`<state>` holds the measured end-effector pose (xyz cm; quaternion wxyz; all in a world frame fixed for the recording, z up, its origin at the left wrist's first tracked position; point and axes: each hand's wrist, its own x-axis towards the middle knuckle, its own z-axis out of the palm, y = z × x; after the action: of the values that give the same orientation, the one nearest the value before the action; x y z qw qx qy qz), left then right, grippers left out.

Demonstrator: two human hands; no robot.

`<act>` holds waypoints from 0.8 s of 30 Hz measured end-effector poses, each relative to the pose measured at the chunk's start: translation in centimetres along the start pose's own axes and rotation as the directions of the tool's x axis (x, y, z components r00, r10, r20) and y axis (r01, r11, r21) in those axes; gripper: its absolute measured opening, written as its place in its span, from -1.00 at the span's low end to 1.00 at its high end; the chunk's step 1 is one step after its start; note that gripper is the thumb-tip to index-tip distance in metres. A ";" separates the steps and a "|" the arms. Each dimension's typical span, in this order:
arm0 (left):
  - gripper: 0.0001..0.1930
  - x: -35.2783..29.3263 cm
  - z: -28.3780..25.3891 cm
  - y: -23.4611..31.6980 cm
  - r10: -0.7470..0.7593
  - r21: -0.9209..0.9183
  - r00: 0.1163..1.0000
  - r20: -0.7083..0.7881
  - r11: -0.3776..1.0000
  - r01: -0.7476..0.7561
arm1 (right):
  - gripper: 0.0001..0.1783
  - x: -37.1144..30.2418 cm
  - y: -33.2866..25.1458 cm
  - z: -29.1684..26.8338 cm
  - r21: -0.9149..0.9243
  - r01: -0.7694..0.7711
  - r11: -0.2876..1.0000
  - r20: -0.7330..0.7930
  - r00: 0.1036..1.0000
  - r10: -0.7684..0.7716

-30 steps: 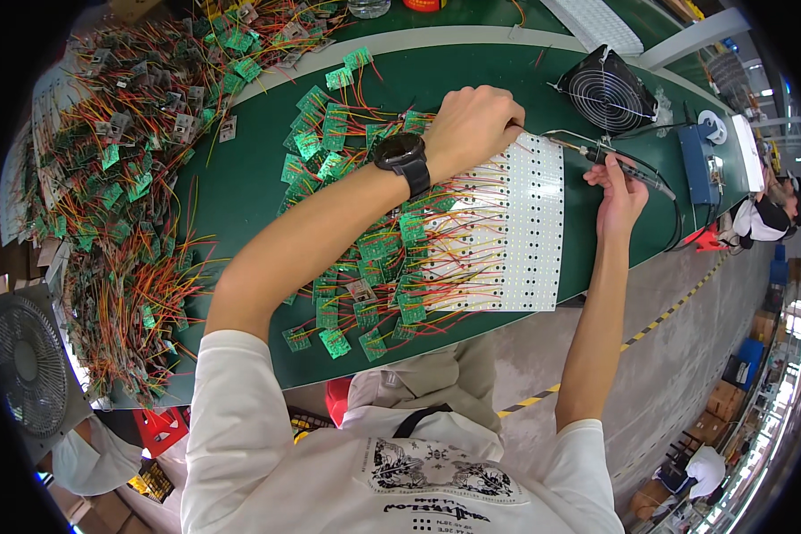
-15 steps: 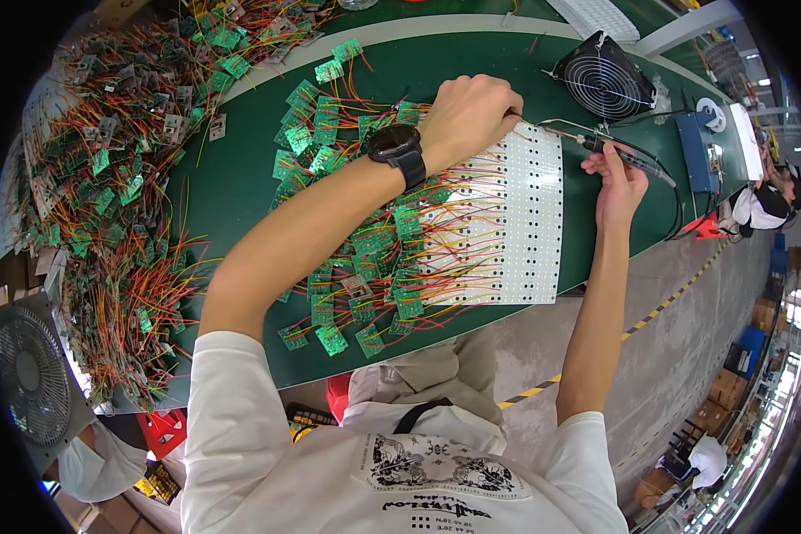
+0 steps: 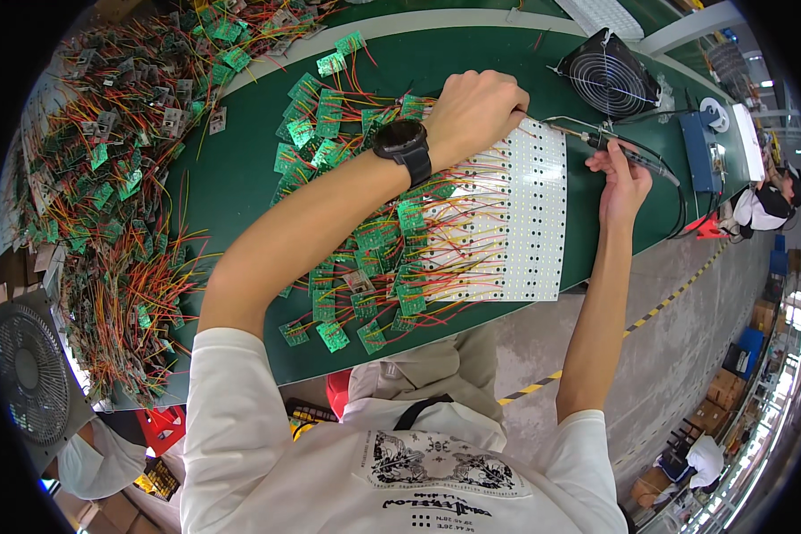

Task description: The person picks up small circuit boards with attached wires by hand, aligns the wire ends onto a large LED panel board, and solders them using a soldering iron.

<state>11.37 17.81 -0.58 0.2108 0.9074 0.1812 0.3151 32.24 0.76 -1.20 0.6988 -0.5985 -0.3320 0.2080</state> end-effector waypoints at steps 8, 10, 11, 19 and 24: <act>-0.89 0.0 0.0 0.1 0.021 0.012 1.000 -0.009 1.000 -0.021 | -0.78 -0.1 -0.1 0.0 -0.013 0.007 1.000 -0.001 1.000 -0.007; -0.89 0.0 0.1 0.1 0.023 0.018 1.000 -0.006 1.000 -0.023 | -0.78 0.0 0.0 0.0 -0.013 0.011 1.000 0.007 1.000 -0.011; -0.89 0.0 0.1 0.1 0.028 0.018 1.000 -0.012 0.999 -0.028 | -0.78 0.0 -0.1 0.0 -0.013 0.010 1.000 0.006 1.000 -0.010; -0.89 0.1 0.0 0.1 0.029 0.011 0.999 -0.015 1.000 -0.028 | -0.78 0.2 -0.1 -0.2 0.065 0.020 0.998 -0.050 0.999 -0.017; -0.81 0.3 -1.1 1.1 -0.003 -0.098 1.000 0.029 0.995 0.005 | -0.79 0.2 -0.2 -0.2 0.092 -0.002 0.996 -0.080 0.997 0.009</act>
<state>11.09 17.28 0.89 0.2586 0.9001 0.1641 0.3099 32.48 0.68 -1.00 0.7377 -0.5744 -0.2923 0.2008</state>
